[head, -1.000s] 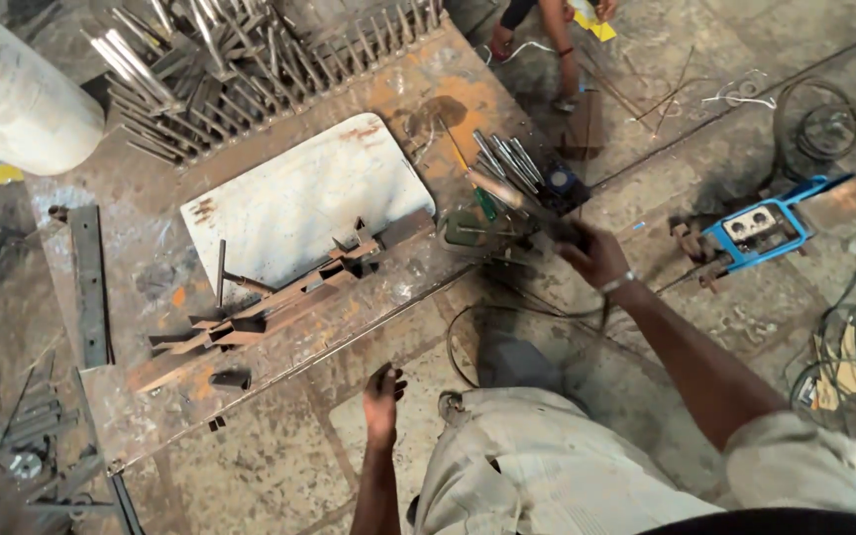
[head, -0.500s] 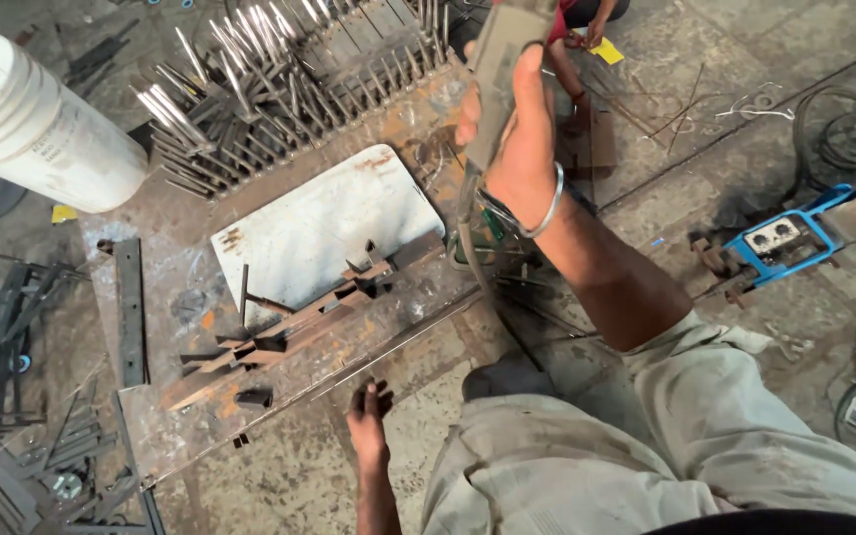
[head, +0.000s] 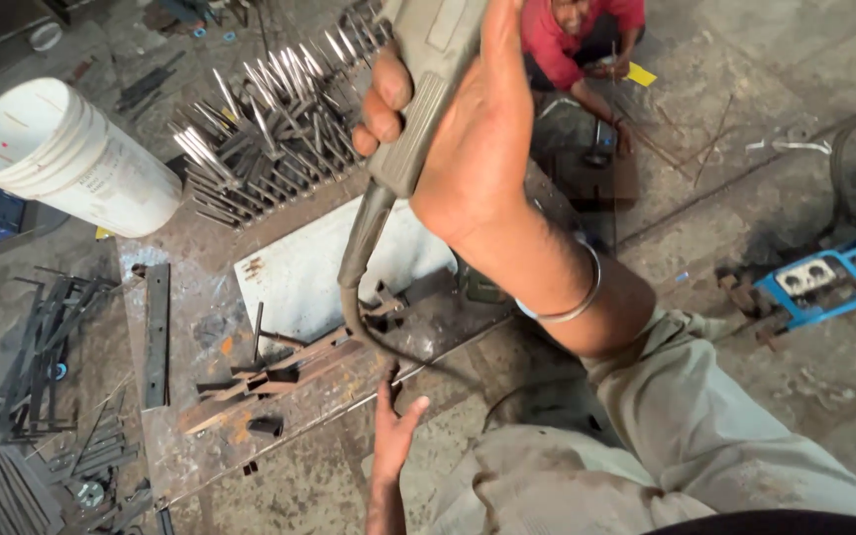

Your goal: The recorder uses a welding torch to join metal components on a workbench in a workshop.

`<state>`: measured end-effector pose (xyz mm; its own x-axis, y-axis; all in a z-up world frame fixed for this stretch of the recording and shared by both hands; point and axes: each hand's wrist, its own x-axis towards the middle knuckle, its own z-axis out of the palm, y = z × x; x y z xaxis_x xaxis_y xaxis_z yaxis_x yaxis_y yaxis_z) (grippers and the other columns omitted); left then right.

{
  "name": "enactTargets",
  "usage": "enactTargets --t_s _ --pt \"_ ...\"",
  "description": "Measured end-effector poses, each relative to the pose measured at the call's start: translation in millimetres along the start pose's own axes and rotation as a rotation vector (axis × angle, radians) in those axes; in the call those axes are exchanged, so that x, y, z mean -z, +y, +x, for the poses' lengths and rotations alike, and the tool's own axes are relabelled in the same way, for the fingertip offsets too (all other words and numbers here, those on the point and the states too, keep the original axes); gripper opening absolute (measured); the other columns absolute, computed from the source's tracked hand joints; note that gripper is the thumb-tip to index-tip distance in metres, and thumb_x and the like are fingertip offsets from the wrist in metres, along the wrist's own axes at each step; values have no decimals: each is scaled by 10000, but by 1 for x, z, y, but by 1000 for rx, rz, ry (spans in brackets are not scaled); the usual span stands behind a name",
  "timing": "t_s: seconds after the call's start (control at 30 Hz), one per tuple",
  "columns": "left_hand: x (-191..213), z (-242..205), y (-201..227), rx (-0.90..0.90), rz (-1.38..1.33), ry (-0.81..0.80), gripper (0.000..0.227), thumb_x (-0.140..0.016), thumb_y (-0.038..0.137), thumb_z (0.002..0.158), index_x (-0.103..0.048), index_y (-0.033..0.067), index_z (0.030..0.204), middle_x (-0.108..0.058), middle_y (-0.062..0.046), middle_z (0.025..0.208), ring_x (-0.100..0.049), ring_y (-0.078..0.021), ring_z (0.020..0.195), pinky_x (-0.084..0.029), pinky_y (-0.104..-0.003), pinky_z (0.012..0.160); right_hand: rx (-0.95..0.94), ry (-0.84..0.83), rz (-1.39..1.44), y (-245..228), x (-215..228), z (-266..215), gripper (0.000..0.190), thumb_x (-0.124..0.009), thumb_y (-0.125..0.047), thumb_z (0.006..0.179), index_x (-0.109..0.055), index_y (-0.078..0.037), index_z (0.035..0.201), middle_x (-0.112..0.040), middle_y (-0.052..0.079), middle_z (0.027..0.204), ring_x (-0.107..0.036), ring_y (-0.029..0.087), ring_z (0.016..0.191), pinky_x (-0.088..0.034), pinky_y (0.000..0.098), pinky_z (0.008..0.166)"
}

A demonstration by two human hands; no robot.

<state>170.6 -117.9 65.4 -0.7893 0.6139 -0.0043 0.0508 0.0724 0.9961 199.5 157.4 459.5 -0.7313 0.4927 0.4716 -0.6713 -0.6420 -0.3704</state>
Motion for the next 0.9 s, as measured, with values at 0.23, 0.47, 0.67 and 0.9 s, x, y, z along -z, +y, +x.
enactTargets --t_s 0.23,0.47,0.67,0.9 --pt "-31 12 -18 442 146 -235 698 -724 437 908 -606 4 1443 -703 -277 1244 -622 -386 1169 -500 -427 996 -213 228 -164 -17 57 -8 668 -488 -714 955 -617 -141 1272 -556 48 826 -540 190 719 -473 358 697" --pt "-16 18 -19 204 -45 -136 815 -678 435 930 -379 -11 1543 -521 -183 1545 -475 -276 1428 -328 -390 1162 -744 630 -84 71 209 -91 546 -614 -572 945 -633 -51 1107 -710 72 945 -700 211 865 -580 369 821" --pt "-91 25 89 211 25 199 656 -614 307 1020 -390 -12 1548 -545 -210 1394 -534 -253 1220 -448 -380 1022 -1060 356 -477 124 245 -195 333 -774 -240 923 -645 -94 1194 -656 27 1026 -604 168 939 -503 334 784" --pt "-88 -31 30 77 53 486 593 -588 294 1063 -404 -13 1536 -613 -125 1307 -585 -194 1108 -487 -346 931 -1415 253 -379 152 256 -238 310 -699 -199 915 -640 -66 1189 -701 12 1059 -692 165 958 -592 341 813"
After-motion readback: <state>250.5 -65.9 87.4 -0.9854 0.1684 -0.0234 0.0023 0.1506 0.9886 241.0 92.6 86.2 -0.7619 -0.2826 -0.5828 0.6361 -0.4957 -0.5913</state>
